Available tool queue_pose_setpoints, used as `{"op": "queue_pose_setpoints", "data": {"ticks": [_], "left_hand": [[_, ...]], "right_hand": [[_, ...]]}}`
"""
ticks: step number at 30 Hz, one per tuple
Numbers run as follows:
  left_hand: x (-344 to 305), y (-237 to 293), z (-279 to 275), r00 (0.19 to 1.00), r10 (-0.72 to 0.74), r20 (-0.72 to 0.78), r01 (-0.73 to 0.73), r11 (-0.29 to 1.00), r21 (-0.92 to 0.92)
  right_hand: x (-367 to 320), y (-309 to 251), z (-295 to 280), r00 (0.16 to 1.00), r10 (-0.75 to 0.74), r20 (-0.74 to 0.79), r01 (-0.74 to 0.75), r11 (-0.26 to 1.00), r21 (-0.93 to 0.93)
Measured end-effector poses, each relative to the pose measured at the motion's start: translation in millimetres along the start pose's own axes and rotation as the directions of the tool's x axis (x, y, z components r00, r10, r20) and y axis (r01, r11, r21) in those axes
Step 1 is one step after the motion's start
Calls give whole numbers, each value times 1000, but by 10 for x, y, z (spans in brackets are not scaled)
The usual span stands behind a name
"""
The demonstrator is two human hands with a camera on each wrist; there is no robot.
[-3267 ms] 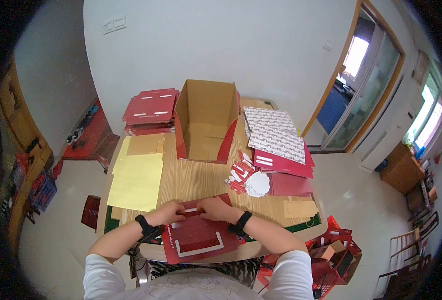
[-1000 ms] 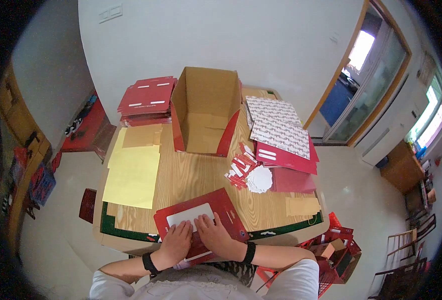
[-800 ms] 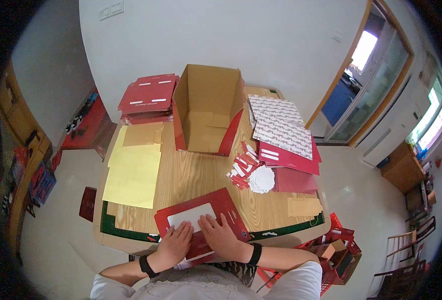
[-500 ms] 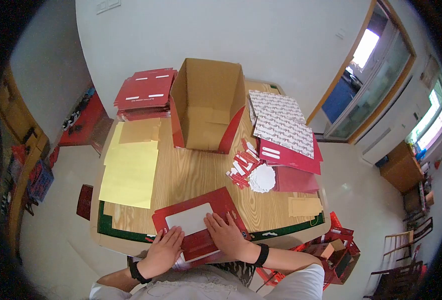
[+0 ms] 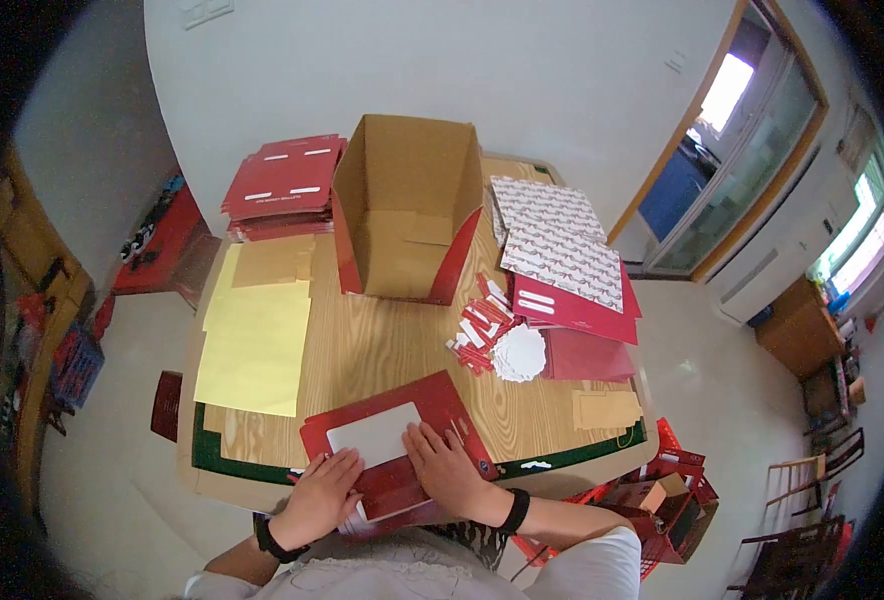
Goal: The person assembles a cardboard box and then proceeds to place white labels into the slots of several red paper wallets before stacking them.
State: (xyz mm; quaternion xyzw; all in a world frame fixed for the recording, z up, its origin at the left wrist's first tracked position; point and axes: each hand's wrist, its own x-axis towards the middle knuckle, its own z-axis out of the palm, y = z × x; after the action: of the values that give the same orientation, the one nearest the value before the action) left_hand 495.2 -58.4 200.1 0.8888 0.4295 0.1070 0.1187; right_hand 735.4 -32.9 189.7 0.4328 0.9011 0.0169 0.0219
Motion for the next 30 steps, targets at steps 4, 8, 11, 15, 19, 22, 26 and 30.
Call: {"op": "queue_pose_setpoints", "data": {"ticks": [4, 8, 11, 15, 19, 22, 26, 30], "left_hand": [[-12, -164, -127, 948, -260, -182, 146, 866, -478], [-215, -412, -81, 786, -598, -155, 264, 552, -791], [-367, -585, 58, 785, -620, 25, 241, 267, -933], [-304, -548, -1, 816, -564, 122, 195, 71, -978], [-177, -547, -50, 803, -583, 124, 137, -21, -990], [-98, -587, -56, 812, -563, 152, 123, -90, -988], [0, -500, -142, 841, -511, 175, 228, 43, -973], [92, -431, -97, 816, -577, 6, 186, 253, -949]], "right_hand": [[-34, 46, -64, 995, 65, -70, -47, 972, 229], [-110, 89, -101, 964, 219, -153, -142, 905, 400], [-251, 132, -101, 953, 277, -125, -195, 874, 445], [-339, 118, 61, 976, 171, -138, -132, 959, 252], [-338, 50, 54, 976, 178, -128, -162, 979, 123], [-337, 0, 38, 971, 187, -146, -168, 976, 136], [-337, -49, -10, 971, 178, -162, -158, 979, 130], [-301, -33, -83, 972, 194, -132, -170, 970, 174]]}}
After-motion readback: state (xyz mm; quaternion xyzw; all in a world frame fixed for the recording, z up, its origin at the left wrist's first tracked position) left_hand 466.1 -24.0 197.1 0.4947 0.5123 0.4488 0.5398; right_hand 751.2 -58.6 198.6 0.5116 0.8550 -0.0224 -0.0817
